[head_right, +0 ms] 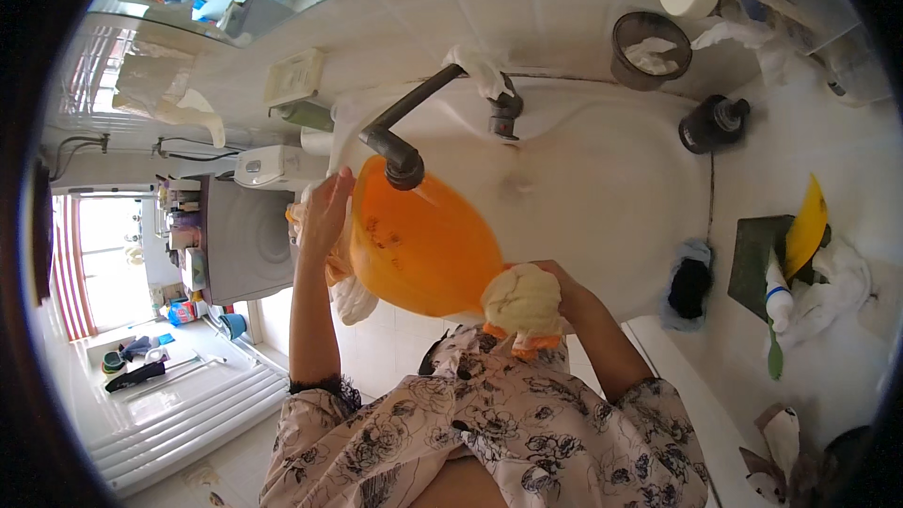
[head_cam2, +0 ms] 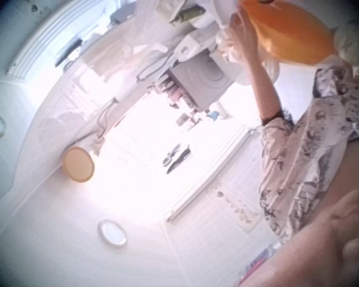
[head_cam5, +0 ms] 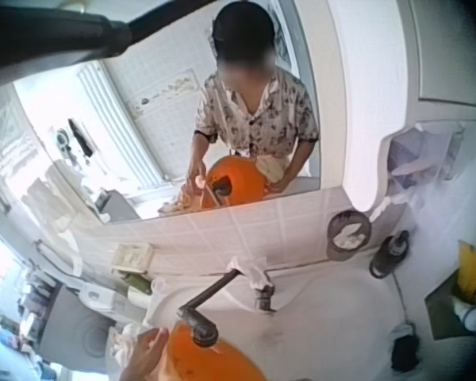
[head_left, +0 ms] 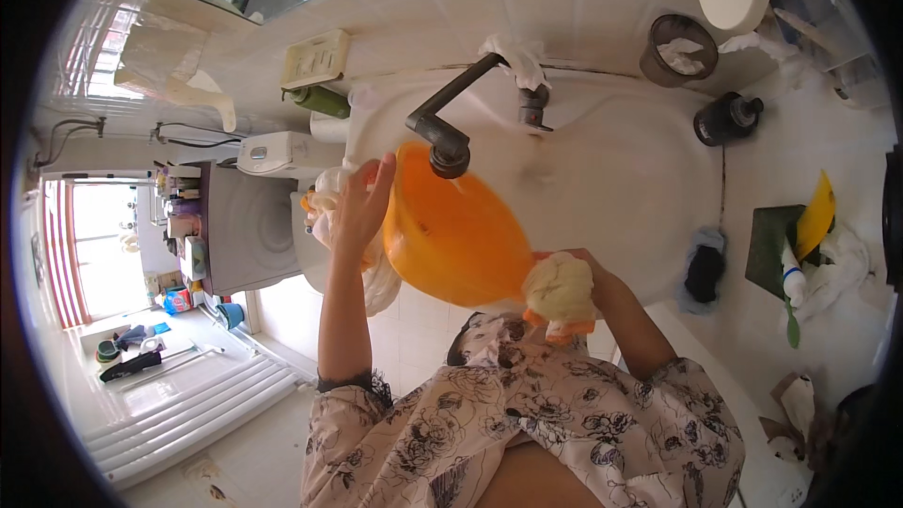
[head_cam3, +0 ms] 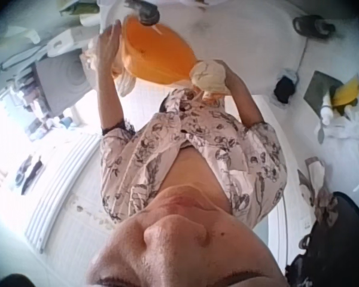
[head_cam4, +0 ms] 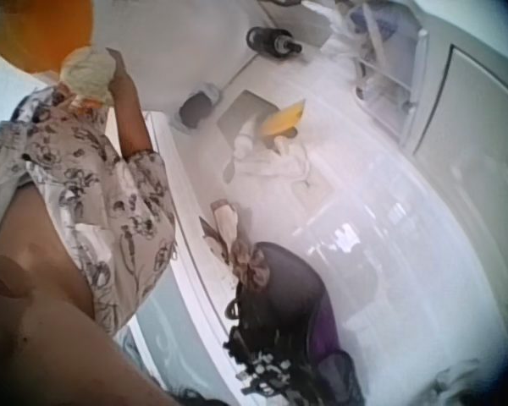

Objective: The person hand-washes a light-colored cloth in an orange basin placed in a bathroom sink. They repeatedly wet, wring, and rinse the cloth under running water, then lift and unfold it to inspect it before continuing the wash cycle.

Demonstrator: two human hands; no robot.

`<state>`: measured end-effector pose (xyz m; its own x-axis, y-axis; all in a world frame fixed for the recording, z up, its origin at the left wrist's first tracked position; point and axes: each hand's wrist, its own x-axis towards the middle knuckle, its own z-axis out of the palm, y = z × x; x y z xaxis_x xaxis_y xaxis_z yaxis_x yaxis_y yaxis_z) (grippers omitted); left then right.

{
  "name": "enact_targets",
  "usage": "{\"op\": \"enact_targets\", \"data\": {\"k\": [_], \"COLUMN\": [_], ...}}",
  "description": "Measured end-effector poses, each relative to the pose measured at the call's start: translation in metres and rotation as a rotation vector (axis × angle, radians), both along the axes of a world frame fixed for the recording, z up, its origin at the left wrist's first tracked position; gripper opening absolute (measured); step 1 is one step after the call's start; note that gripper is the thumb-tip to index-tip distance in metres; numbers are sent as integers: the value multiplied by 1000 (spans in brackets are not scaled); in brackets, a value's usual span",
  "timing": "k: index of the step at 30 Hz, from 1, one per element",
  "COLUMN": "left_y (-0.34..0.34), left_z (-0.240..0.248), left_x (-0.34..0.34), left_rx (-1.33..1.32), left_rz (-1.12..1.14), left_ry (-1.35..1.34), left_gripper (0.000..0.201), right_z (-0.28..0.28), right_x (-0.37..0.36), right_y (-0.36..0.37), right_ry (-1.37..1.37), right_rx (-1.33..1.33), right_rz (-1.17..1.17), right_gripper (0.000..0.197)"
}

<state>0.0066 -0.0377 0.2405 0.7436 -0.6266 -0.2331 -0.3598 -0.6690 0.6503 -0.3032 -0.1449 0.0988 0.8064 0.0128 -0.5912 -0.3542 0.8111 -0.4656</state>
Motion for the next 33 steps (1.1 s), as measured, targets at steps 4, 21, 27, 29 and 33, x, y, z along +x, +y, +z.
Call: {"op": "enact_targets", "data": {"k": [4, 21, 27, 29, 33], "left_y": [43, 78, 52, 43, 15], "left_z": [-83, -176, -76, -54, -11], "left_x": [2, -15, -14, -13, -22], "left_rx": [-250, -440, -334, -363, -253], "left_rz": [-78, 145, 123, 106, 111], "left_ry": [368, 601, 368, 329, 108], "left_gripper": [20, 22, 17, 25, 43], "right_z": [-8, -16, -24, -14, -64], "right_x": [-16, -6, 21, 29, 29], "right_y": [-11, -26, -24, -26, -19], "right_ry": [96, 149, 35, 2, 62], "right_rx": [1, -165, 24, 157, 375], "right_rz": [-267, -294, -114, -21, 158], "right_gripper": [53, 56, 56, 51, 44]}}
